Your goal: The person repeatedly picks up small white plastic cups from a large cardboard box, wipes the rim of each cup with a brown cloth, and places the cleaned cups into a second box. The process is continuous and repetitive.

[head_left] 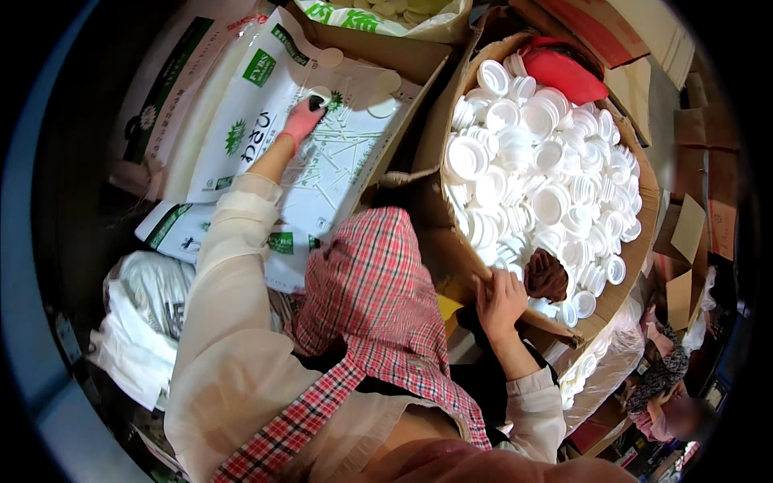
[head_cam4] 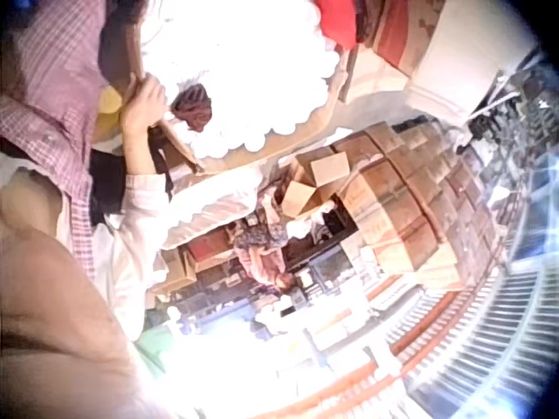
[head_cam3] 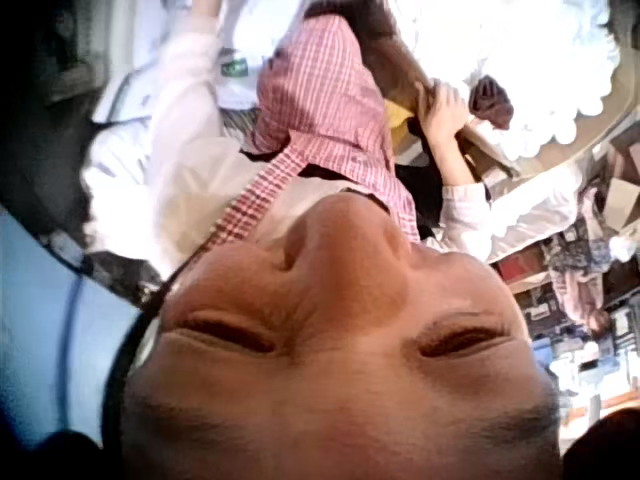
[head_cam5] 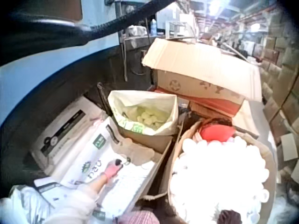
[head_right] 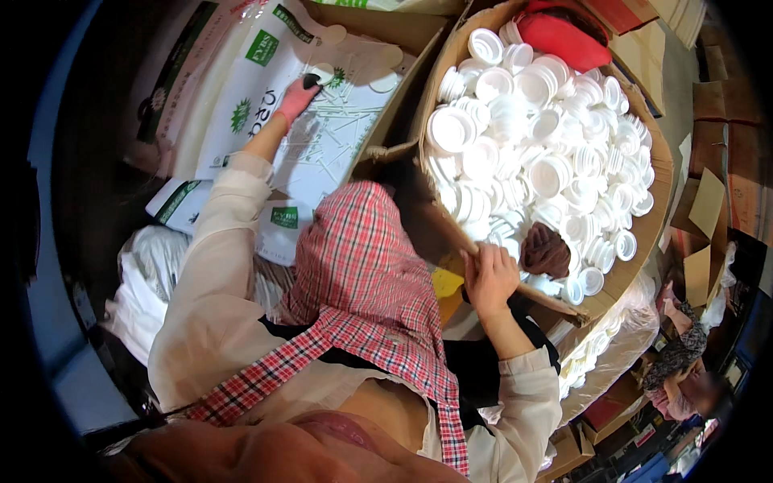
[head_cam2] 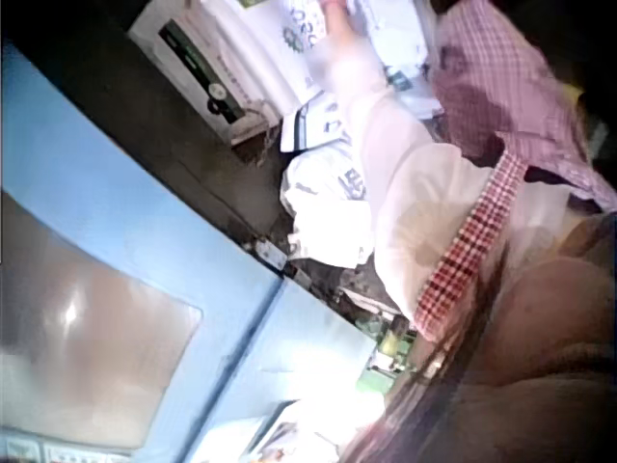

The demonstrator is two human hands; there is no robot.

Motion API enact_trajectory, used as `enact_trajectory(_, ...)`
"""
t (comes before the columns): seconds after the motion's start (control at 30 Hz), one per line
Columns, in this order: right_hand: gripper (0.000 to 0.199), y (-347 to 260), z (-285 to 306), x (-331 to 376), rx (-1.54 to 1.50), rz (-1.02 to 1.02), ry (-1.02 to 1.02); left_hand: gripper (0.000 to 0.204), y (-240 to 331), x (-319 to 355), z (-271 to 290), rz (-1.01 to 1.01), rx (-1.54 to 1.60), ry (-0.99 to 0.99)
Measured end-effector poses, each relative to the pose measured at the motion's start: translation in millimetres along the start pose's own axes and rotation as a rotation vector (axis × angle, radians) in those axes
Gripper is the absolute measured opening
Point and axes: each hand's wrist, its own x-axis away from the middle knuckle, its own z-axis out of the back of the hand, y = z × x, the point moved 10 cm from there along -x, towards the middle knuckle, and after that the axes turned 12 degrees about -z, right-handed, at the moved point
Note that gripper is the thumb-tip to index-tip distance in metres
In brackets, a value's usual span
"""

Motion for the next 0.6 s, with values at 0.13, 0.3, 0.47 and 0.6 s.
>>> enact_trajectory(0.13,0.027,0.4,-1.2,-5.1,-0.031,-0.017,-0.070,0.057,-4.9,-39.9,-125.8,-0.134,-0.287,-0.423)
enact_trajectory(0.3,0.032,9.7,-12.4,5.9,0.038,-0.019,-0.128,0.083,20.6,-82.7,-204.4,-0.150,-0.620,-0.283)
enact_trajectory(0.47,0.042,8.1,-1.1,-13.1,0.044,0.085,-0.086,0.070,-78.1,-104.2,-259.2,0.009,-0.418,-0.509)
enact_trajectory(0.6,0.039,12.7,1.2,-6.8,0.047,0.080,-0.056,0.090,-94.5,-105.1,-222.6,0.116,-0.450,-0.378)
